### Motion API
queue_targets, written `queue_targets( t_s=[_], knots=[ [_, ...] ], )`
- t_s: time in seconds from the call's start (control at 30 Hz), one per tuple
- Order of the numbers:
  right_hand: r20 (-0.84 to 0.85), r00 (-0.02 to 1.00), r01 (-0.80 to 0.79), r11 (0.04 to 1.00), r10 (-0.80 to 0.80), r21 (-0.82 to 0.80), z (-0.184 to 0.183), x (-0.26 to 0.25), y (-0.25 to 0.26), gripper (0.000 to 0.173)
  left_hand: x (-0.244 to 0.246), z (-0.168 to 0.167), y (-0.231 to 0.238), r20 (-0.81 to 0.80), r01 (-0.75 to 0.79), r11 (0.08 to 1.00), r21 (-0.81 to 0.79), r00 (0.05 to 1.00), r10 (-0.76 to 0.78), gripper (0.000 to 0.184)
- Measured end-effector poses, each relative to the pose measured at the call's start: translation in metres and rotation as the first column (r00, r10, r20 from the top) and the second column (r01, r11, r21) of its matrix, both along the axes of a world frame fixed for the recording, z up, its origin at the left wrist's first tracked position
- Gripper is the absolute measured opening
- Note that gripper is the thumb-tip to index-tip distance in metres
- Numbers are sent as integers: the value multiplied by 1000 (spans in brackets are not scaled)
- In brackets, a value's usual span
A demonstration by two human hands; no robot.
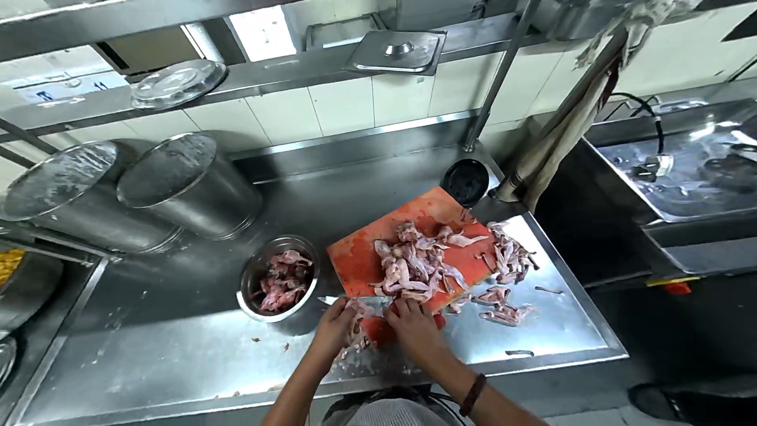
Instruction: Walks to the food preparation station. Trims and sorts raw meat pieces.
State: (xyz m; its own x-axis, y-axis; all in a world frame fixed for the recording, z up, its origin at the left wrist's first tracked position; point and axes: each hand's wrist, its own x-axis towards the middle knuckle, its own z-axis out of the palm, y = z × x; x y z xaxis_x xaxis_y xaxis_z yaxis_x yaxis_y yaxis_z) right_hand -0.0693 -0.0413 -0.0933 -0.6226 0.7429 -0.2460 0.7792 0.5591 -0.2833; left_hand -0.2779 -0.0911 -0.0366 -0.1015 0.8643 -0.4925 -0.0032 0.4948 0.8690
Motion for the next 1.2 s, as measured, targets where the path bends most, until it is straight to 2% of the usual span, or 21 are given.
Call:
queue_targets(
  t_s=[0.13, 0.2, 0.3, 0.33, 0.4, 0.47, 0.5, 0.57, 0.7, 0.83, 1.0, 1.2],
  knots=[
    [12, 1000, -6, 995, 7, -99, 6, -3, 8, 50, 12, 20, 0, 22, -29, 997, 77, 999, 27, 31],
    [7, 997, 73, 974, -73, -216, 20, 5, 10, 54, 17, 30, 2, 78, -58, 985, 162, 996, 46, 37],
    [-44, 968, 216, 911, -247, -351, 33, 28, 5, 57, 25, 22, 3, 134, -103, 970, 219, 988, 75, 28],
    [-65, 953, 253, 894, -296, -371, 34, 35, 1, 56, 27, 8, 3, 101, -102, 972, 213, 992, 81, 27],
    [-78, 925, 314, 864, -372, -393, 33, 48, -9, 48, 28, -39, -1, -74, -67, 984, 163, 994, 80, 25],
    [-21, 922, 344, 844, -387, -410, 32, 55, -21, 42, 28, -83, -10, -278, -44, 995, 89, 958, 67, 26],
    [16, 925, 353, 840, -381, -412, 34, 55, -26, 41, 27, -95, -13, -348, -48, 995, 88, 935, 76, 26],
    [75, 920, 382, 832, -386, -402, 39, 52, -36, 39, 24, -100, -16, -404, -54, 993, 109, 910, 94, 25],
    [151, 922, 386, 832, -356, -397, 51, 37, -52, 37, 16, -98, -17, -380, -59, 989, 137, 919, 107, 26],
    [225, 935, 349, 826, -275, -441, 47, 21, -66, 39, 11, -103, -19, -427, 17, 979, 203, 901, 73, 22],
    [277, 909, 407, 798, -310, -444, 41, 16, -78, 36, 12, -104, -19, -480, 105, 963, 247, 877, 28, 16],
    [391, 850, 505, 761, -354, -407, 40, 16, -91, 38, 19, -103, -17, -691, 336, 908, 250, 719, -76, 14]
  ],
)
